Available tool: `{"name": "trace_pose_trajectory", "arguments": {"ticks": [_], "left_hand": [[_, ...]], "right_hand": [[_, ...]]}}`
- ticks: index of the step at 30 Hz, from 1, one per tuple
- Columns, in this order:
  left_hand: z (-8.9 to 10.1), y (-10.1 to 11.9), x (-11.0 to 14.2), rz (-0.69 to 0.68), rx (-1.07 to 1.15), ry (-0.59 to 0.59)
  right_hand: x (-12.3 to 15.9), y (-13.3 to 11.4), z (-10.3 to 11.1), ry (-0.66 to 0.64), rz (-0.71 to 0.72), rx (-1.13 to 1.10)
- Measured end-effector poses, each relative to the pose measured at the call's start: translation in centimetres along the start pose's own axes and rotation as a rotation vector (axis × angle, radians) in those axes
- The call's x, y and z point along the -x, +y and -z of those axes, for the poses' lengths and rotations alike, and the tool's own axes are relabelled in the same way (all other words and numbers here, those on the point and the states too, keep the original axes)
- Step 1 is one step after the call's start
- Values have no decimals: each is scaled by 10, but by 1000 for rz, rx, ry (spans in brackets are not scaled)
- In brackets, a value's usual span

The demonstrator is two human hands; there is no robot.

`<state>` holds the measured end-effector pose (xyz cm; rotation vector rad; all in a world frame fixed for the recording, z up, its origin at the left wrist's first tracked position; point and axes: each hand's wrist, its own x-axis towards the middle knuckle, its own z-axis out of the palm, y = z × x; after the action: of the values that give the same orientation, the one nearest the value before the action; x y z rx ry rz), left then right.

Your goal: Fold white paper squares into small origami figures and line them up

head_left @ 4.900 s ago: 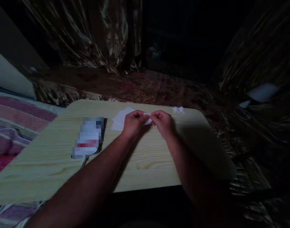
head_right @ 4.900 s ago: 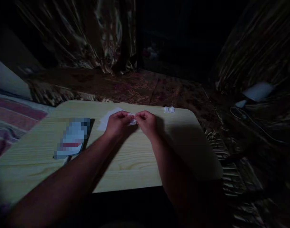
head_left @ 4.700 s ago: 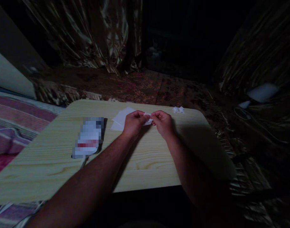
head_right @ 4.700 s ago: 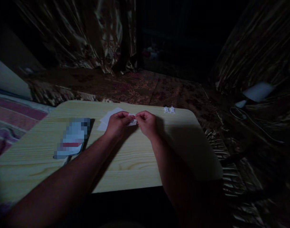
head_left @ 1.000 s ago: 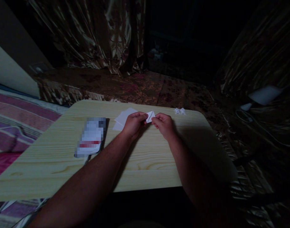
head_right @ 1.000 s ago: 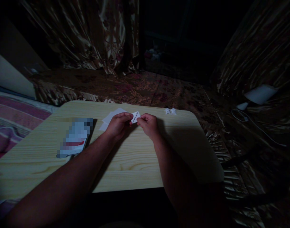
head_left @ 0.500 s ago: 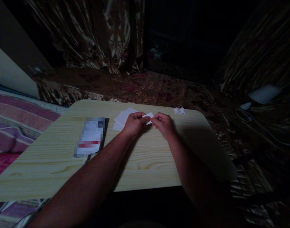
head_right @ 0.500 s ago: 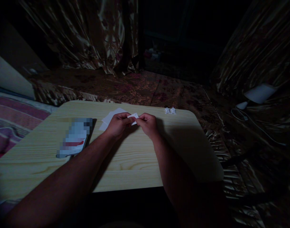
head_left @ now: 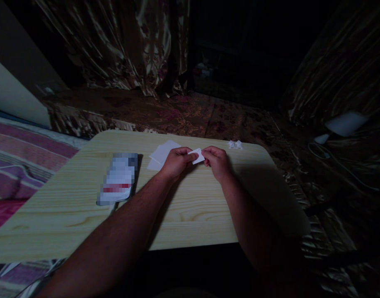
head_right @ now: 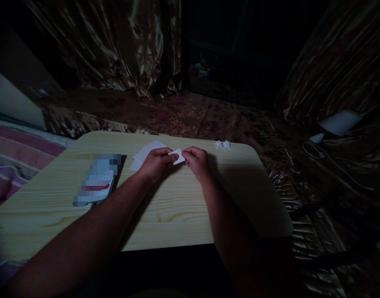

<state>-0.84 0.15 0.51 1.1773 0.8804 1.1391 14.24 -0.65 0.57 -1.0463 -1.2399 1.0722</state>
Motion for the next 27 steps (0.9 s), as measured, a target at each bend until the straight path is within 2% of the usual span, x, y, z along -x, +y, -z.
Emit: {"name": "trace_pose_trajectory", "arguments": {"ticks": [7, 17, 27], "left_hand": [[0, -1, 0, 9, 23, -12], [1, -2, -1, 46, 53, -36], [-1, 0, 2, 17, -6, -10]], "right_hand": [[-3, 6, 3, -47, -19, -85], [-2, 5, 4, -67, -14, -80], [0, -1, 1, 23, 10, 50]]}}
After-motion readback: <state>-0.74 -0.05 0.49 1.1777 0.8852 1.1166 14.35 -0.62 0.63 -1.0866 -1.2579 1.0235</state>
